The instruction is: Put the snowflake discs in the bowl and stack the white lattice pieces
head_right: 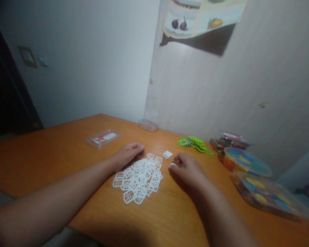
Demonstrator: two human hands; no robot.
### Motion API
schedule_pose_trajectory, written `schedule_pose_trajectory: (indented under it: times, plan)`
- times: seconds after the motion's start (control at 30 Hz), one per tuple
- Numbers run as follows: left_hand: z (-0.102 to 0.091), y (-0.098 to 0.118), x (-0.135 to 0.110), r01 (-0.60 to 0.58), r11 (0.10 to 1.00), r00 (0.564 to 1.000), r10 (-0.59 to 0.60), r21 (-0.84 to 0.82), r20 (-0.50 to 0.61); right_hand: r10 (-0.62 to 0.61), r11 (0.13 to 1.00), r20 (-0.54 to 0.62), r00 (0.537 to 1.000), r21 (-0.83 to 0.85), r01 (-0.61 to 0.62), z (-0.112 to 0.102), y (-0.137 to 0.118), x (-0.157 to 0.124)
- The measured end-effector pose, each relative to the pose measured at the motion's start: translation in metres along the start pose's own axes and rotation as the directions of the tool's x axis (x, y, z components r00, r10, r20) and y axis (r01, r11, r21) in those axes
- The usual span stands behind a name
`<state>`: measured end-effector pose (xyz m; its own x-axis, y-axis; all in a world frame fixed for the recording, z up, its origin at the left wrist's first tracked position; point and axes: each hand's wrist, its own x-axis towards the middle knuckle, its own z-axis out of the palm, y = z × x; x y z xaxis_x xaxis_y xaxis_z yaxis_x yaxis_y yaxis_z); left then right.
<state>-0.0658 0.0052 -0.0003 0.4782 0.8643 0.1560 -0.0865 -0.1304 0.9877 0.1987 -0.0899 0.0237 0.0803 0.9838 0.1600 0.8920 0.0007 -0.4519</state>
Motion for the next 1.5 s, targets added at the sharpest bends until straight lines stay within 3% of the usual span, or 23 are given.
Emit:
schedule_pose_trajectory:
  times: [0.07,0.17,0.3,0.63,0.73,0.9,1.07,1.17,1.3,1.4,1.5]
  plan:
    - [0.000,0.000,0.000,0.003,1.000,1.000,-0.003,0.004,-0.002,-0.059,0.994,0.011,0.998,0.090,0.058,0.003,-0.012,-0.008]
    - [0.002,0.002,-0.001,0.003,1.000,1.000,-0.003,0.004,-0.009,-0.228,0.963,0.189,0.955,0.189,0.193,0.006,-0.025,-0.016]
    - [0.005,0.008,-0.004,0.003,1.000,1.000,-0.003,-0.011,-0.010,-0.308,0.950,0.316,0.897,0.152,0.272,0.009,-0.029,-0.017]
    - [0.008,0.005,-0.003,0.012,1.000,1.000,-0.012,0.028,-0.020,-0.305,0.952,0.281,0.910,0.122,0.281,0.017,-0.027,-0.013]
    - [0.009,0.003,-0.004,-0.027,0.996,1.000,0.028,0.080,-0.004,-0.285,0.943,0.274,0.918,0.254,0.217,0.018,-0.029,-0.015]
    - [0.010,0.007,-0.008,-0.063,0.989,0.998,0.063,0.132,0.007,-0.008,0.842,0.134,0.991,0.536,-0.066,0.005,-0.034,-0.016]
    - [0.011,0.013,-0.010,-0.077,0.978,0.997,0.079,0.192,0.000,0.114,0.732,0.089,0.990,0.665,-0.144,-0.018,-0.032,-0.011]
    - [0.014,0.015,-0.011,-0.108,0.964,0.994,0.105,0.243,0.024,0.119,0.595,0.159,0.980,0.779,-0.198,-0.017,-0.038,-0.013]
    - [0.021,0.017,-0.014,-0.157,0.962,0.981,0.126,0.224,0.146,0.087,0.465,0.195,0.977,0.859,-0.213,-0.005,-0.058,-0.020]
    - [0.025,0.018,-0.017,-0.178,0.962,0.965,0.129,0.208,0.228,0.040,0.438,0.165,0.986,0.884,-0.165,0.006,-0.069,-0.022]
    - [0.026,0.020,-0.020,-0.158,0.967,0.963,0.107,0.198,0.246,0.001,0.479,0.137,0.991,0.869,-0.121,0.019,-0.067,-0.020]
